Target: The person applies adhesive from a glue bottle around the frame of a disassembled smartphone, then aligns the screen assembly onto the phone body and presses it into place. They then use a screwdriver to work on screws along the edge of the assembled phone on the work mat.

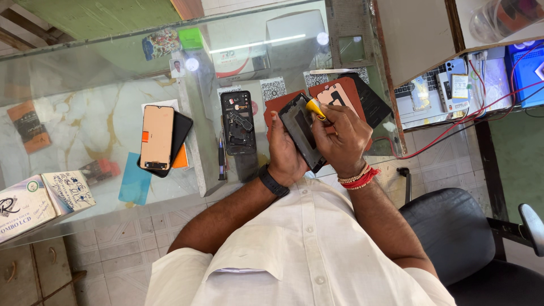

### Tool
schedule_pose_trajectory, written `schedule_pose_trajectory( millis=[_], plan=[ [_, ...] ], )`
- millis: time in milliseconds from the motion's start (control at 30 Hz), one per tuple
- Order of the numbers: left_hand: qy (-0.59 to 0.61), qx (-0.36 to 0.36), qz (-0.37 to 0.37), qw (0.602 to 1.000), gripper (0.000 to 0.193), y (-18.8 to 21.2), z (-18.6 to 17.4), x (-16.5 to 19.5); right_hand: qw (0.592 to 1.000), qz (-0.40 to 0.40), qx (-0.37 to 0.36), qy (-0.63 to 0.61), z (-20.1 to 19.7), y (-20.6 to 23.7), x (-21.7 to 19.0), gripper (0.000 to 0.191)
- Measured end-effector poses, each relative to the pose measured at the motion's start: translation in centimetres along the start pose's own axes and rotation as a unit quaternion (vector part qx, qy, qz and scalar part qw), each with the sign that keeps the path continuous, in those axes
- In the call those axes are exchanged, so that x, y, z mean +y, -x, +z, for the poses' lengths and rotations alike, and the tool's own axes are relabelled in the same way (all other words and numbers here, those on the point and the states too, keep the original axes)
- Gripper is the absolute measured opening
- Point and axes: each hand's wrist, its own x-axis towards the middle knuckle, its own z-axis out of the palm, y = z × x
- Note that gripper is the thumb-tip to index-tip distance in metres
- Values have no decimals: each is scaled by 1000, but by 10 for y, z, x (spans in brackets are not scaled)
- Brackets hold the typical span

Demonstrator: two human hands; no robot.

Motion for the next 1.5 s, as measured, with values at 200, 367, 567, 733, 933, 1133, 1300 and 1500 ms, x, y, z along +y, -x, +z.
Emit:
schedule_pose_trajectory(
  millis=[200, 367, 567, 733, 933, 1133, 1300, 1500],
  plan=[
    [-16, 17, 7, 1000, 76, -3, -3, -4, 1000, -9, 6, 9, 2, 0, 1, 19],
    [-18, 10, 32, 999, 75, -3, -9, -9, 1000, -4, 6, 13, 3, 2, 1, 19],
    [-48, 8, 69, 996, 77, -6, -17, -16, 1000, 1, 1, 10, 3, 4, -1, 18],
    [-57, 10, 76, 995, 80, -8, -23, -19, 1000, -11, -4, 17, 4, 4, -1, 19],
    [-75, 20, 86, 993, 81, -8, -27, -23, 1000, -13, -2, 22, 6, 7, 0, 19],
    [-89, 35, 85, 992, 80, -7, -27, -23, 1000, -14, -3, 28, 8, 10, 1, 20],
    [-102, 26, 83, 991, 81, -7, -25, -20, 999, -24, -4, 23, 9, 9, 2, 21],
    [-90, 30, 88, 992, 79, -6, -24, -21, 999, -25, -2, 27, 8, 12, 2, 20]
  ],
)
